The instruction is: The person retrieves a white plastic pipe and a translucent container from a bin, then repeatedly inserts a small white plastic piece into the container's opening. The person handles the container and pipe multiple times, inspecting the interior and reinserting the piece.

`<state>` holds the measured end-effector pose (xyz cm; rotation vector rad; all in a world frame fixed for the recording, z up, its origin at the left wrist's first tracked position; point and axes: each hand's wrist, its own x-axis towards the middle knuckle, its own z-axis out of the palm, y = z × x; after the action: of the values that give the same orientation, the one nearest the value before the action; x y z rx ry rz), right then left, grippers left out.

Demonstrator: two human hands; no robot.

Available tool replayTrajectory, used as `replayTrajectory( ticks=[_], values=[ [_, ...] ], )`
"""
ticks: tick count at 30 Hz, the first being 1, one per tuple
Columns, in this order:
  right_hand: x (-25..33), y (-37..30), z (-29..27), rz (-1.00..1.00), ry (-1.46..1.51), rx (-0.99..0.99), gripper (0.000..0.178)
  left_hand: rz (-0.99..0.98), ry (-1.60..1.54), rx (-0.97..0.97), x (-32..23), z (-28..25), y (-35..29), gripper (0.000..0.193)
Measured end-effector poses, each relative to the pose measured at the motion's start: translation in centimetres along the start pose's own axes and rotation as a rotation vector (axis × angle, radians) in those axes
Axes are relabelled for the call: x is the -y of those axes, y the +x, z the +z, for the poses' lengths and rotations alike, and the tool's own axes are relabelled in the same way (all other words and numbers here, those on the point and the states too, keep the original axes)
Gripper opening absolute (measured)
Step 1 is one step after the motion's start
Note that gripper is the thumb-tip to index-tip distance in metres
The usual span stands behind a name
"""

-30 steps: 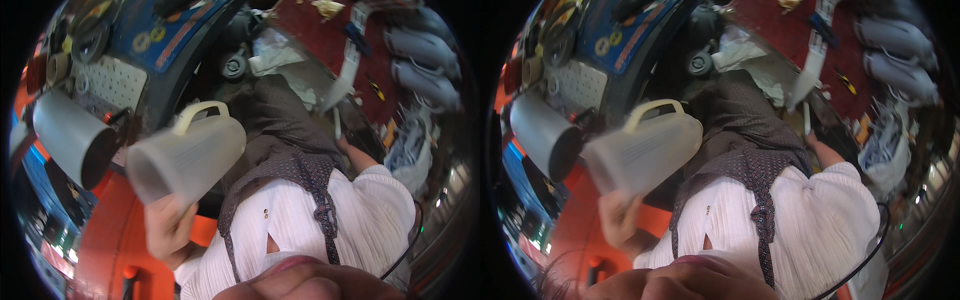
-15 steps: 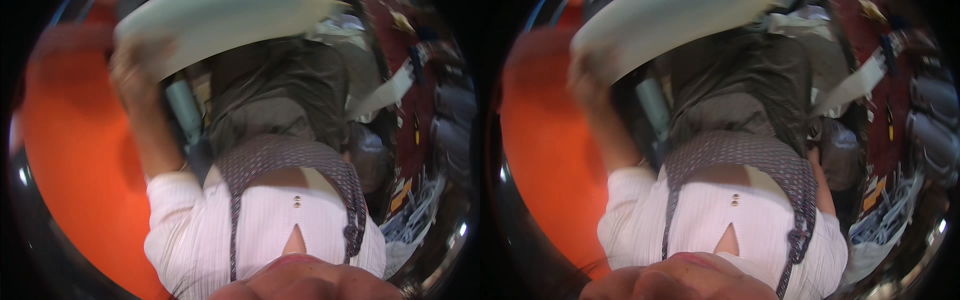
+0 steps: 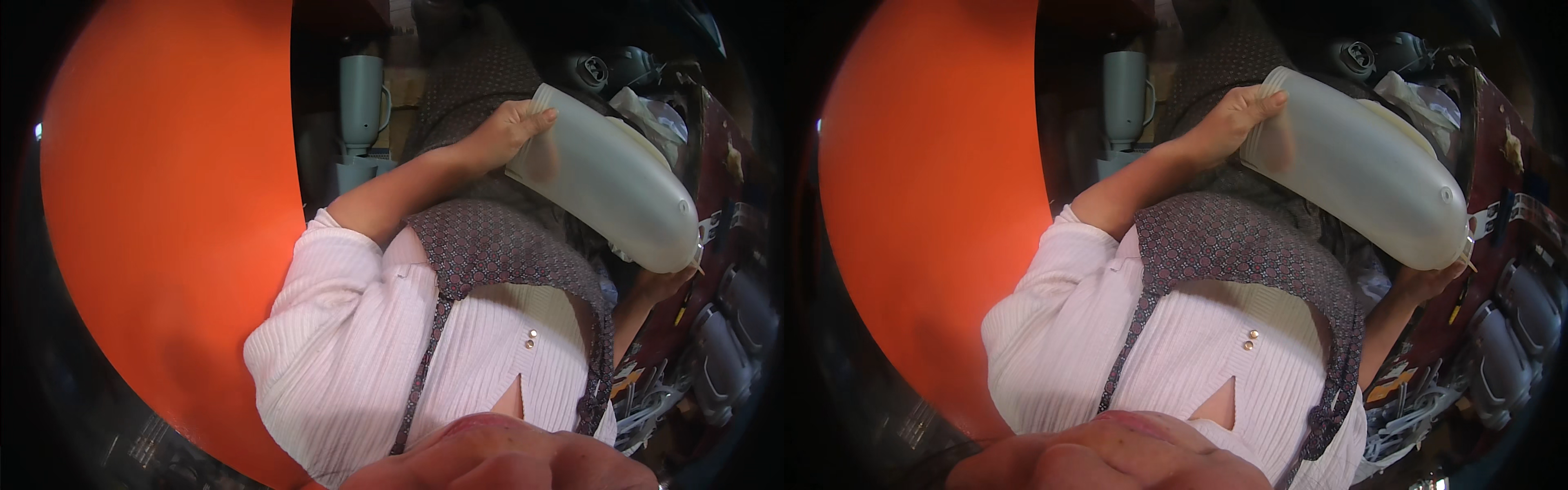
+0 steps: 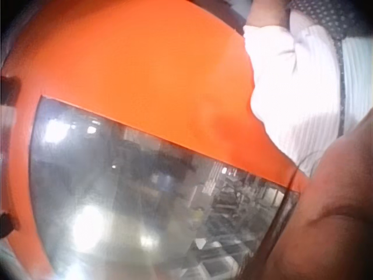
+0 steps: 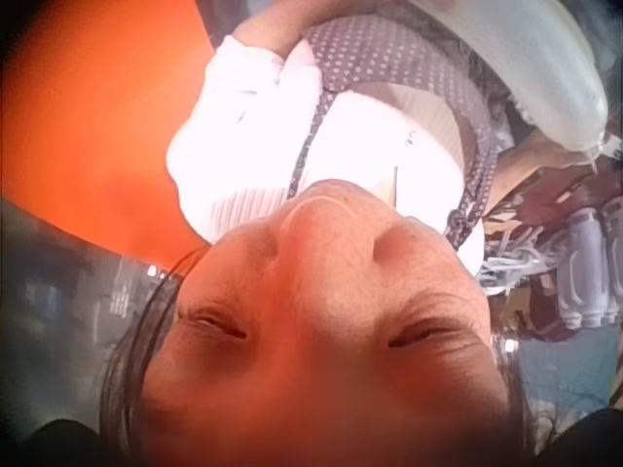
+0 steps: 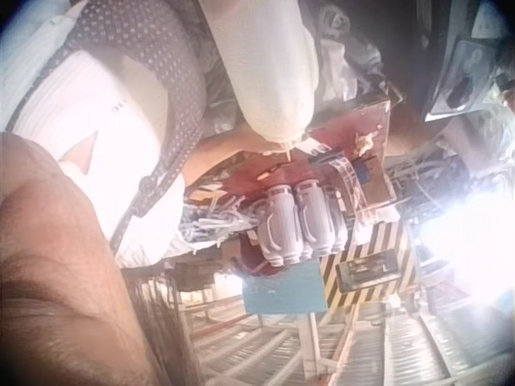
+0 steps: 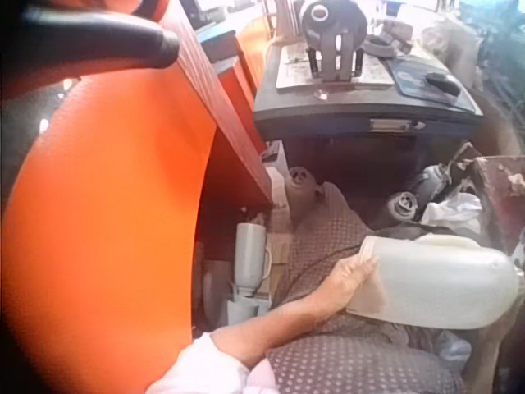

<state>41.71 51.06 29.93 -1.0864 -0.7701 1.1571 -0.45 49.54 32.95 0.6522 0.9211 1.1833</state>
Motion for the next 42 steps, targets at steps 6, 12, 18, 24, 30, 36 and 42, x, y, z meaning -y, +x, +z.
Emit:
replayTrajectory(
  ticks=[6, 12, 18, 24, 30, 36, 42],
  values=[
    [-2.5, 6.4, 6.7, -0.231, -0.977, 0.257, 0.061, 0.094, 0.147, -0.15, -3.4, -7.3, 3.5, 0.046],
    [-10.4, 16.6, 15.1, 0.01, -0.62, 0.258, 0.049, 0.187, 0.705, -0.692, 0.6, -27.7, 13.2, 0.039],
    [-19.0, 22.0, 23.4, 0.374, -0.348, 0.211, 0.047, -0.012, 2.011, -0.543, 3.3, -47.1, 19.6, 0.046],
    [-21.6, 21.2, 25.7, 0.321, -0.663, 0.501, 0.056, -0.483, 2.028, -0.479, 9.2, -55.4, 11.1, 0.032],
    [-21.2, 19.6, 24.0, 0.521, -0.408, 0.455, 0.066, -0.936, 1.566, -1.093, 3.0, -54.3, -8.1, 0.037],
    [-21.8, 19.2, 25.1, 0.388, -0.548, 0.425, 0.068, -1.036, 1.713, -0.973, 2.4, -50.9, -10.3, 0.037],
    [-21.9, 19.6, 25.6, 0.15, -0.857, 0.642, 0.058, -1.024, 1.812, -0.557, 6.9, -54.6, -1.4, 0.04]
  ],
)
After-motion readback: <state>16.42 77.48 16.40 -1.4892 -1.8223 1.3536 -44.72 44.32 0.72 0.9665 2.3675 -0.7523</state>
